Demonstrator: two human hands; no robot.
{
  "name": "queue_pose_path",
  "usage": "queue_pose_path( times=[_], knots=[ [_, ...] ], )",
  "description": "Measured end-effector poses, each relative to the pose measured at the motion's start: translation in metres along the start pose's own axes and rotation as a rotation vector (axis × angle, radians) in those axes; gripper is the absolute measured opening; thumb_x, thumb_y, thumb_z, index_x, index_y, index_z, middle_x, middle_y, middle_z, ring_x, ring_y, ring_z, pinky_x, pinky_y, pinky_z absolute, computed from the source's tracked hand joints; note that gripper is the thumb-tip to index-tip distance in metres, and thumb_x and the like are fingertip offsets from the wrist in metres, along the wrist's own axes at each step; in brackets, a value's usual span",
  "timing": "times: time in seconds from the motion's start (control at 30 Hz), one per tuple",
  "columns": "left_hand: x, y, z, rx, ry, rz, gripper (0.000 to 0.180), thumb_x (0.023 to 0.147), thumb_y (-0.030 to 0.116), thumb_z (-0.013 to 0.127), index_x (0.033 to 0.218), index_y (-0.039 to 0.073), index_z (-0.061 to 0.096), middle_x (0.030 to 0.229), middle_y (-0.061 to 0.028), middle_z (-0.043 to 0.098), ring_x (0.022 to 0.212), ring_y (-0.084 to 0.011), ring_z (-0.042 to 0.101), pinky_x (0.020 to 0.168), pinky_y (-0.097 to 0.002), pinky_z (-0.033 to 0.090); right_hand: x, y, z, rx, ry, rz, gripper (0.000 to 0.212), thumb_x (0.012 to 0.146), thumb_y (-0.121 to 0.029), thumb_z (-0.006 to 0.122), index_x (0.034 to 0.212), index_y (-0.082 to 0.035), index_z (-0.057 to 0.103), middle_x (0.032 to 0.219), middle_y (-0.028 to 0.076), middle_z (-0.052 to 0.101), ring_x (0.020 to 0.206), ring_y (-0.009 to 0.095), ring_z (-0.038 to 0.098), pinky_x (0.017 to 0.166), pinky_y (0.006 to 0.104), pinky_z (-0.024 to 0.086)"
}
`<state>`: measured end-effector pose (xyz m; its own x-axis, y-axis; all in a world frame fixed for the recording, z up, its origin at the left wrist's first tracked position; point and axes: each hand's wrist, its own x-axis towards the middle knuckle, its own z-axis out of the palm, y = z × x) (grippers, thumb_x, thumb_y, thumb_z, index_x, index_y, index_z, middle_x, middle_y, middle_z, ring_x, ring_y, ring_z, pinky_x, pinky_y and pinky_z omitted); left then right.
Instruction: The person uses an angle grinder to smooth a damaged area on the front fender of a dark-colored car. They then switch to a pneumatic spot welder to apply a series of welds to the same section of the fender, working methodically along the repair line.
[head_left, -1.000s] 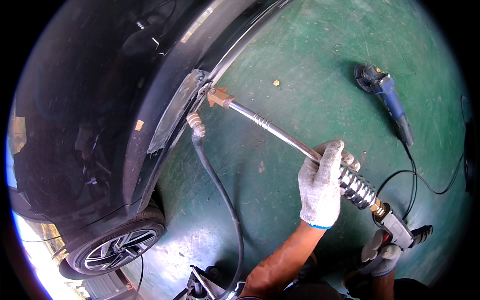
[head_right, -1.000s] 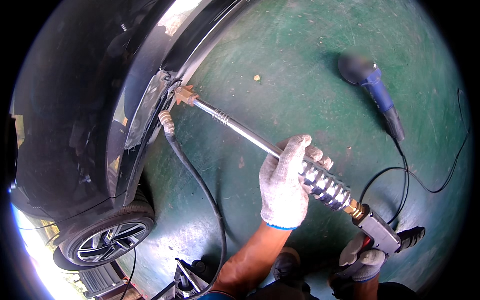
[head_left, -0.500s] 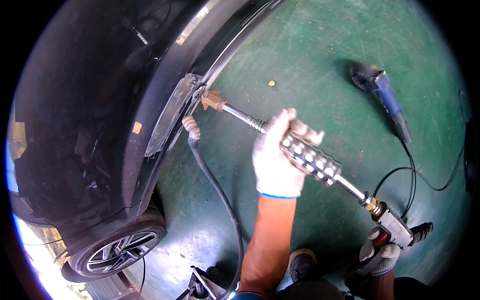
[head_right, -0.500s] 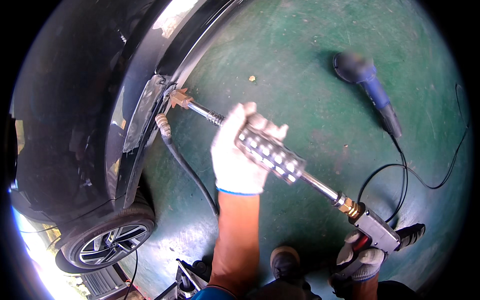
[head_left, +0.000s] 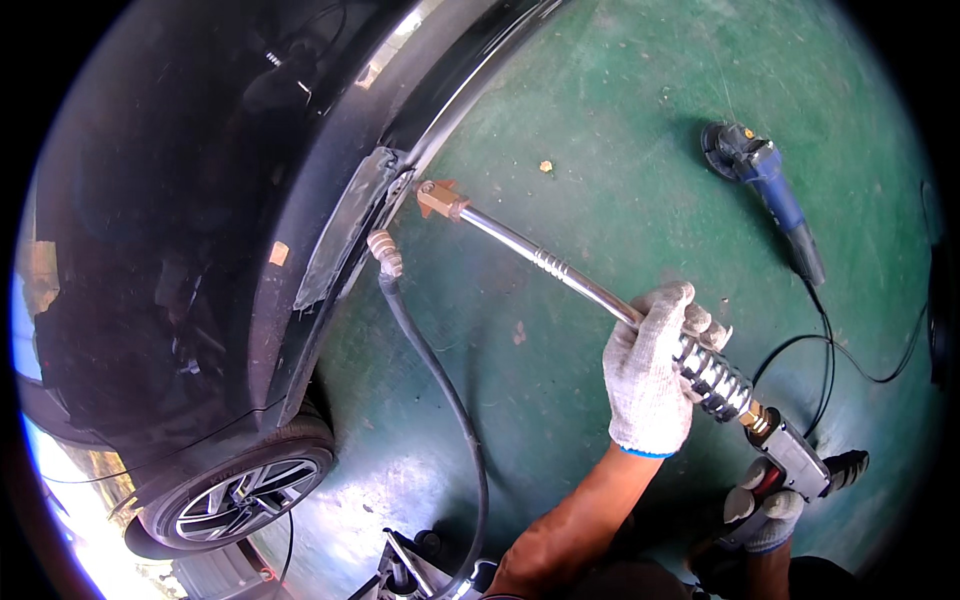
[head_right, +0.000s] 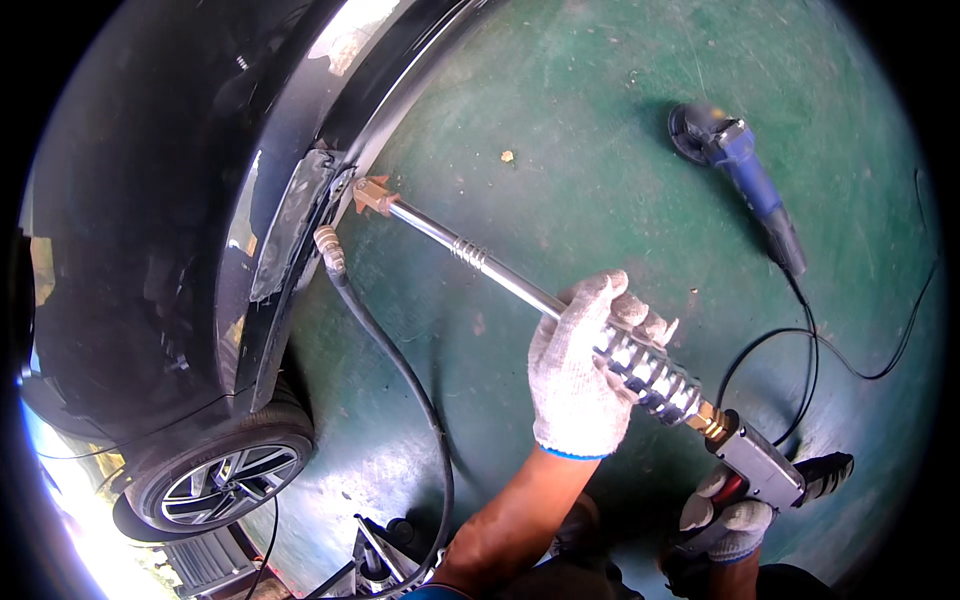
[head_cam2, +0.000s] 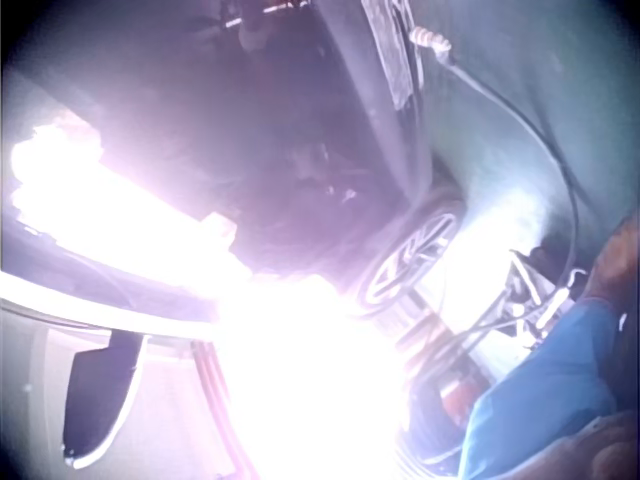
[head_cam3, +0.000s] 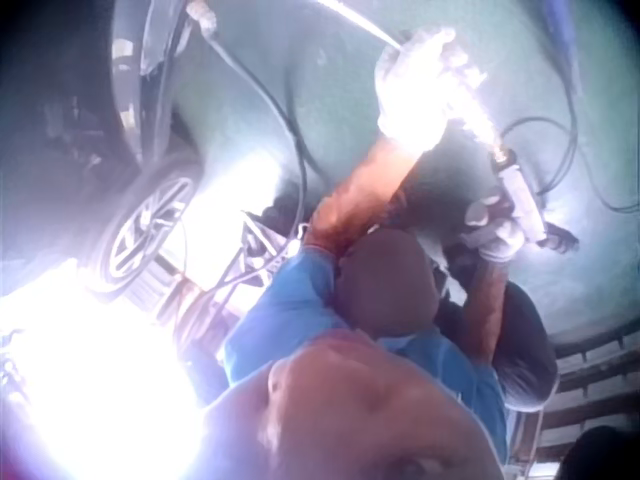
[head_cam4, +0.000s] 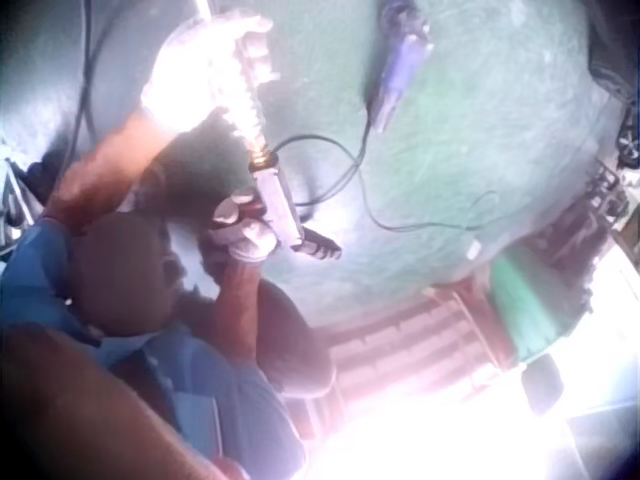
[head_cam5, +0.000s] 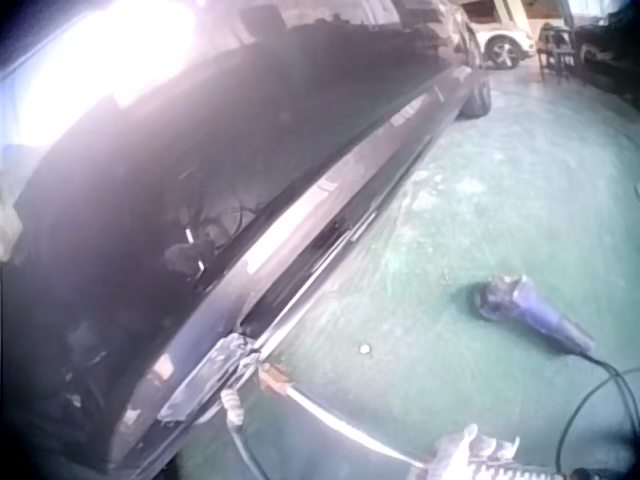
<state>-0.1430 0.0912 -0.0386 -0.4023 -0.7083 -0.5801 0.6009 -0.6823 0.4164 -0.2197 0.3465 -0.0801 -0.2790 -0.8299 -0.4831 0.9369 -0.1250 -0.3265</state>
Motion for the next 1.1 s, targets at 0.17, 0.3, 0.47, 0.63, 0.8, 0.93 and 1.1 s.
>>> queue_pose_path(
  times=[0.17, 0.3, 0.47, 0.63, 0.8, 0.93, 1.1],
  knots=[
    [0.003, 0.009, -0.002, 0.018, 0.012, 0.025, 0.019, 0.091, 0.017, 0.066, 0.103, 0.002, 0.063, 0.084, -0.0083, 0.060, 0.076, -0.0224, 0.062, 0.078, -0.0428, 0.056, 0.007, 0.003, 0.005, 0.006, -0.022, 0.015, 0.044, 0.069, -0.009, 0.071, 0.107, 0.010, 0.058, 0.075, 0.024, 0.066, 0.065, 0.036, 0.069, 0.059, 0.0430, 0.059],
    [0.004, 0.009, -0.004, 0.029, 0.011, 0.034, 0.020, 0.090, 0.017, 0.067, 0.103, 0.001, 0.063, 0.084, -0.0088, 0.060, 0.076, -0.0224, 0.062, 0.077, -0.0419, 0.055, 0.009, 0.006, 0.004, 0.019, -0.034, 0.023, 0.044, 0.069, -0.009, 0.071, 0.107, 0.010, 0.058, 0.076, 0.024, 0.066, 0.065, 0.035, 0.069, 0.060, 0.0428, 0.059],
    [0.004, 0.012, -0.003, 0.032, 0.001, 0.035, 0.021, 0.090, 0.016, 0.067, 0.103, 0.001, 0.062, 0.084, -0.0090, 0.060, 0.076, -0.0221, 0.062, 0.076, -0.0414, 0.055, 0.009, 0.007, 0.007, -0.008, -0.011, 0.001, 0.042, 0.069, -0.010, 0.071, 0.105, 0.009, 0.059, 0.075, 0.023, 0.066, 0.064, 0.035, 0.068, 0.059, 0.0420, 0.059],
    [0.005, 0.011, -0.005, 0.003, -0.039, 0.033, 0.018, 0.094, 0.015, 0.066, 0.106, 0.001, 0.063, 0.083, -0.0059, 0.062, 0.073, -0.0142, 0.062, 0.074, -0.0370, 0.058, 0.011, 0.006, 0.005, -0.035, -0.029, -0.004, 0.042, 0.069, -0.010, 0.071, 0.104, 0.009, 0.059, 0.074, 0.022, 0.066, 0.063, 0.034, 0.068, 0.058, 0.0413, 0.059],
    [0.005, 0.012, -0.004, 0.003, -0.035, 0.036, 0.018, 0.094, 0.015, 0.066, 0.106, 0.001, 0.063, 0.083, -0.0060, 0.062, 0.073, -0.0142, 0.062, 0.074, -0.0367, 0.058, 0.011, 0.006, 0.004, -0.039, -0.023, -0.012, 0.042, 0.068, -0.011, 0.071, 0.103, 0.009, 0.060, 0.073, 0.022, 0.065, 0.062, 0.033, 0.068, 0.057, 0.0405, 0.059],
    [0.006, 0.011, -0.005, 0.007, -0.038, 0.044, 0.019, 0.094, 0.015, 0.066, 0.106, 0.001, 0.063, 0.082, -0.0059, 0.062, 0.072, -0.0141, 0.062, 0.073, -0.0359, 0.058, 0.011, 0.007, 0.004, -0.036, -0.016, -0.015, 0.042, 0.068, -0.011, 0.071, 0.103, 0.009, 0.059, 0.073, 0.022, 0.065, 0.061, 0.033, 0.068, 0.056, 0.0403, 0.059],
    [0.007, 0.010, -0.006, 0.019, -0.036, 0.036, 0.019, 0.094, 0.016, 0.066, 0.106, 0.001, 0.063, 0.082, -0.0057, 0.062, 0.072, -0.0140, 0.062, 0.073, -0.0353, 0.058, 0.012, 0.006, 0.004, -0.031, -0.025, -0.019, 0.042, 0.068, -0.010, 0.071, 0.103, 0.010, 0.059, 0.074, 0.023, 0.066, 0.061, 0.033, 0.068, 0.057, 0.0408, 0.059]
  ],
)
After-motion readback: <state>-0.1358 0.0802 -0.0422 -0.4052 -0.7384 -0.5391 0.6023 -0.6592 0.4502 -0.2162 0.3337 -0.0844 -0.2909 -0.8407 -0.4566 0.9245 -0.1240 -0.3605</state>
